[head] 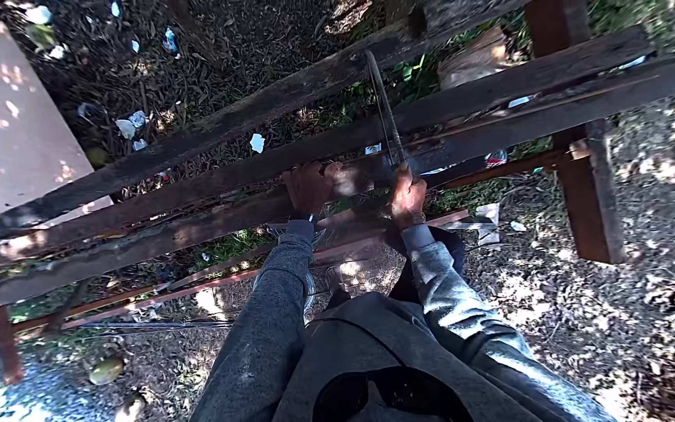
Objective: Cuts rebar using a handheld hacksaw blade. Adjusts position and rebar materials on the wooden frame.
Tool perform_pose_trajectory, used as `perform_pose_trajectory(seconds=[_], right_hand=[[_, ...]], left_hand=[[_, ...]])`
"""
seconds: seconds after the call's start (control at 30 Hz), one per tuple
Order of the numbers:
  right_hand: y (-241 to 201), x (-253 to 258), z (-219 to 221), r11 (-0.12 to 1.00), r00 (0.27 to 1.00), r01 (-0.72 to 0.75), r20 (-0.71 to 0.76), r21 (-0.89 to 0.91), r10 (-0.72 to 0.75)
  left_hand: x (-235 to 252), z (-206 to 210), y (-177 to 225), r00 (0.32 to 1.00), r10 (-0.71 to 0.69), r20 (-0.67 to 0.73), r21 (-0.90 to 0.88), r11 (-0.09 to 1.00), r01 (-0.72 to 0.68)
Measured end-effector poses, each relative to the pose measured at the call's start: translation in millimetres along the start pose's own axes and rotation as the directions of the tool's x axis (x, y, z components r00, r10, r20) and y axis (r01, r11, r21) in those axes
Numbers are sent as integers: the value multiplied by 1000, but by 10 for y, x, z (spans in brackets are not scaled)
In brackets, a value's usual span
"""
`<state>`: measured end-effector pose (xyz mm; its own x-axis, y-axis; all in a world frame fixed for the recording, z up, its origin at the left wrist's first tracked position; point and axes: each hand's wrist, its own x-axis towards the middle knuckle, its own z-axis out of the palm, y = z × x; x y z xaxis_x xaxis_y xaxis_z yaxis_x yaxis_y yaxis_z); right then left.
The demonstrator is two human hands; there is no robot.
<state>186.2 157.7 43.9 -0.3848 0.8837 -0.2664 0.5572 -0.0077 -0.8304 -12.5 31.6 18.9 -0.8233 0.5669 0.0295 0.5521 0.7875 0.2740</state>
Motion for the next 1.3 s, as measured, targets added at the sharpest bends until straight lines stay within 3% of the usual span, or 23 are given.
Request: perform_pose_trajectory(seconds=[0.1, 0.23, 0.33, 0.43, 0.57, 0.7, 0.8, 0.93, 1.03, 1.17, 1.3], right_hand=[[9, -40, -27, 1000, 1000, 20, 21, 17, -20], [388, -281, -171, 962, 966, 256, 10, 95, -258], [697, -854, -424, 952, 965, 262, -12, 161, -263], [654, -1093, -575, 954, 971, 237, -9, 181, -240], [231, -365, -232, 966, 966, 259, -4, 0, -259], [-140, 199, 103, 989, 989, 130, -75, 74, -125], [140, -130, -75, 975, 975, 223, -6, 23, -222], [708, -798, -386, 954, 964, 266, -17, 137, -267], [674, -1060, -554, 948, 969, 244, -9, 202, -247], [252, -347, -216, 957, 958, 287, -26, 26, -287], [-136, 228, 114, 989, 989, 132, -77, 64, -127]], left_hand=[[-7, -27, -11, 1000, 4, 1, 10, 1000, -4], [-8, -16, -6, 1000, 6, -8, 3, 1000, -6], [-17, -31, -5, 1000, 7, -4, -6, 1000, -8], [-29, -27, 1, 1000, 11, 1, -10, 1000, -11], [4, -21, -7, 1000, 8, 5, 15, 1000, -8], [-8, -33, -19, 1000, 23, -13, -3, 1000, -23], [-7, -26, -2, 1000, 20, -11, -1, 1000, -20], [-9, -16, 0, 1000, 4, 15, 2, 1000, -5], [9, -32, 3, 1000, 7, 5, -9, 1000, -7], [5, -25, 10, 1000, 6, 14, 4, 1000, -6], [7, -26, -8, 1000, 15, -12, -9, 1000, -15]])
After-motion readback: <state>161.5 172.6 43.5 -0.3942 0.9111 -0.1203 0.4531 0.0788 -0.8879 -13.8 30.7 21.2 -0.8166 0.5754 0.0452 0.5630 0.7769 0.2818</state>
